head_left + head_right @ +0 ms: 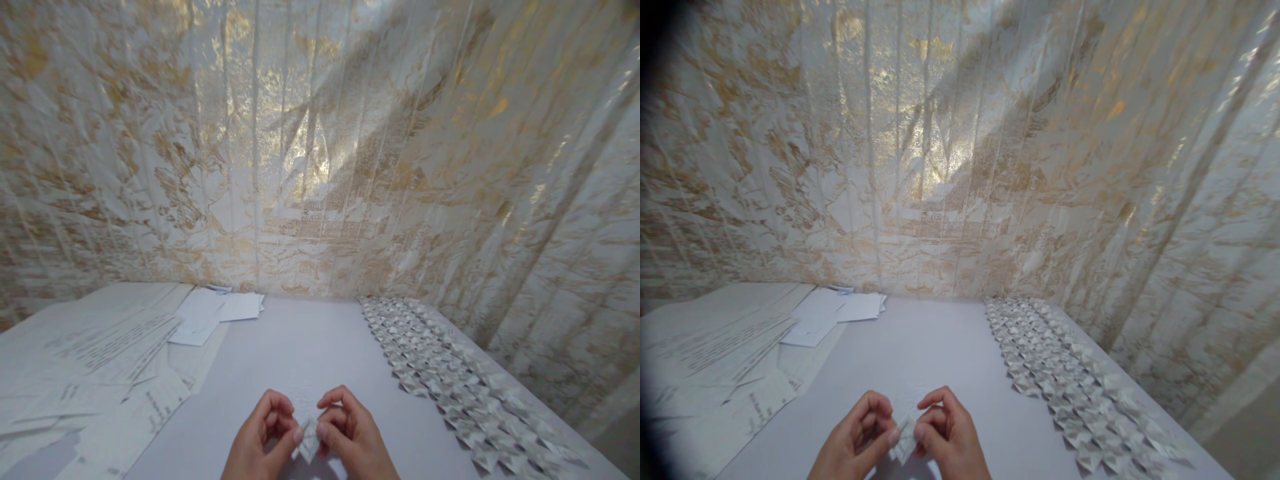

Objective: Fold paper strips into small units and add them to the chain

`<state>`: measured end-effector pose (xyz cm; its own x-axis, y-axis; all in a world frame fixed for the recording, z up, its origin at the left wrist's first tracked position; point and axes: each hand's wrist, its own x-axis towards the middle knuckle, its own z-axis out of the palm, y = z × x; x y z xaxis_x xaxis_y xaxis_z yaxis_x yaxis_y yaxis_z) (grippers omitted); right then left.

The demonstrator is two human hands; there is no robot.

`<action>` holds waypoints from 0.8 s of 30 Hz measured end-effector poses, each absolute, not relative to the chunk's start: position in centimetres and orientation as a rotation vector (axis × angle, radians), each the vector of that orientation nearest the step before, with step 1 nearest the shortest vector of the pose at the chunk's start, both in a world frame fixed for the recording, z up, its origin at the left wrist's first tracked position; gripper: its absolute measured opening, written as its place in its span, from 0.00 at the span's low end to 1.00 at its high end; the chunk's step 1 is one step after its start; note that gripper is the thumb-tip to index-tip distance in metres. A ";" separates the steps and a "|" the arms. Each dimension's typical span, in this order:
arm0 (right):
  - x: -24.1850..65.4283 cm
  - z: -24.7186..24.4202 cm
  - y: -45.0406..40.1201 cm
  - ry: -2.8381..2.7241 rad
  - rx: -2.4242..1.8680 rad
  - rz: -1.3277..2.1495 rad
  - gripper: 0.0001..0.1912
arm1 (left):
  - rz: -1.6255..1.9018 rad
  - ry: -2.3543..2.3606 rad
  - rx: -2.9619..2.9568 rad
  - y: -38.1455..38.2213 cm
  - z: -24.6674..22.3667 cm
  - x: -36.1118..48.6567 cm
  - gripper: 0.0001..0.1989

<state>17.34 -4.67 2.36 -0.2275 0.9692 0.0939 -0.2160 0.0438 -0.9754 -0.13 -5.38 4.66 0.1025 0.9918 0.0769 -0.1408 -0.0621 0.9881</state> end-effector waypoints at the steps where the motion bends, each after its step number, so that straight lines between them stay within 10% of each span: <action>1: 17.5 2.4 -4.6 -1.272 -0.883 1.419 0.26 | 1.245 1.000 1.206 -5.4 4.7 -0.1 0.17; 24: 17.5 3.3 -4.9 -1.415 -0.924 1.365 0.27 | 1.284 1.002 1.243 -5.2 4.9 -0.4 0.11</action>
<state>17.55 -4.92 3.28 -0.2829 0.9518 0.1185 -0.0842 0.0984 -0.9916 -0.41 -5.24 4.94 0.0772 0.9896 0.1213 -0.1232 -0.1112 0.9861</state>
